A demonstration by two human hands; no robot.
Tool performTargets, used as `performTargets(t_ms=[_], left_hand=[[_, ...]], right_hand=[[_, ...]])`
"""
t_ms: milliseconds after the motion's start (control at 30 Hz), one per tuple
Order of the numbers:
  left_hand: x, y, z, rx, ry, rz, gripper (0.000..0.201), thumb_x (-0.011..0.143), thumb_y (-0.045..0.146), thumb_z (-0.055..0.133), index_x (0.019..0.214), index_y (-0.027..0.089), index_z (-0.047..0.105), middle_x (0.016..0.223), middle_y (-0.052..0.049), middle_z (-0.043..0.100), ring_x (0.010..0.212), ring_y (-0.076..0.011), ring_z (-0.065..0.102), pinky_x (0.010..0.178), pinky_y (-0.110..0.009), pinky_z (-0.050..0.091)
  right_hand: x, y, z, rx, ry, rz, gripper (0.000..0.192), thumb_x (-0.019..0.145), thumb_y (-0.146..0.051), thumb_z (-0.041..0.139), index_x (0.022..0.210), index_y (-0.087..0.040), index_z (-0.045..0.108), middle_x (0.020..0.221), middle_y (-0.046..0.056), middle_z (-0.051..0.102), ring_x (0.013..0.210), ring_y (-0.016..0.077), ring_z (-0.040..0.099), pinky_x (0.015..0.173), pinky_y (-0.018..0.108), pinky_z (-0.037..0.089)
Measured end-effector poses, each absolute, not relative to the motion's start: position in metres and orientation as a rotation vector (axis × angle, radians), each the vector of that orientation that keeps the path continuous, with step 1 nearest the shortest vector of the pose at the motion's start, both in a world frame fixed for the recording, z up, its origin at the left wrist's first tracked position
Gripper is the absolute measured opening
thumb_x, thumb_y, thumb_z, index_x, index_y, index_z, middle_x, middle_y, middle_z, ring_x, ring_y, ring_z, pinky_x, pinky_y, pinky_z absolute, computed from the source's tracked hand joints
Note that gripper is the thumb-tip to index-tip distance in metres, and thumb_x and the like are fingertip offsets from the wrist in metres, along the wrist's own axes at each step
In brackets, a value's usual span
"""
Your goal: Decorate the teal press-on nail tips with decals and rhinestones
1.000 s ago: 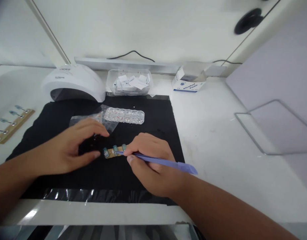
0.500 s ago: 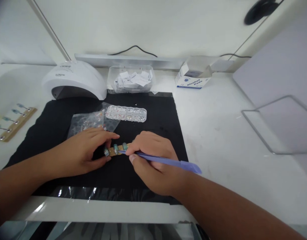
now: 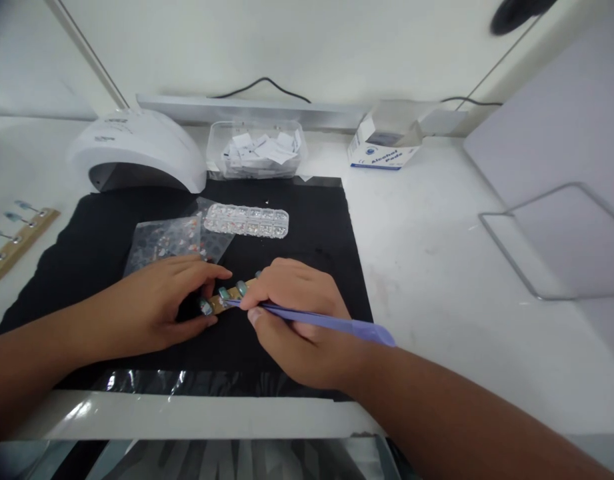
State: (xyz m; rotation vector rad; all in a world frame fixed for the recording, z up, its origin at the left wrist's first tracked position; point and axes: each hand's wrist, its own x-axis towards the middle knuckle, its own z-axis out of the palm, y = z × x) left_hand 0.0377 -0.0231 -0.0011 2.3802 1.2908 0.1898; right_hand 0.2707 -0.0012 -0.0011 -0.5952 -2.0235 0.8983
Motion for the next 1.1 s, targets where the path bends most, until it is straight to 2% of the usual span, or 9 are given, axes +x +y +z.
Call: performTargets(t_ms=[367, 1100], left_hand=[[0.0382, -0.0231, -0.0001, 2.388, 1.292, 0.164, 0.037, 0.083, 0.023, 0.065, 0.119, 0.02, 0.055, 0.095, -0.003, 0.066, 0.094, -0.0237, 0.065, 0.086, -0.04, 0.049], [0.037, -0.0218, -0.0001, 2.428, 1.264, 0.131, 0.034, 0.085, 0.024, 0.063, 0.118, 0.016, 0.057, 0.099, -0.007, 0.068, 0.097, -0.0268, 0.066, 0.089, -0.044, 0.051]], right_hand=[[0.2701, -0.0013, -0.0036, -0.604, -1.992, 0.896, 0.022, 0.08, -0.002, 0.052, 0.08, -0.021, 0.063, 0.063, 0.0, 0.061, 0.059, 0.0131, 0.054, 0.057, 0.031, 0.046], [0.2707, 0.0003, -0.0049, -0.609, -2.009, 0.905, 0.021, 0.08, -0.002, 0.053, 0.08, -0.02, 0.064, 0.064, 0.0, 0.06, 0.06, 0.0132, 0.054, 0.058, 0.03, 0.046]])
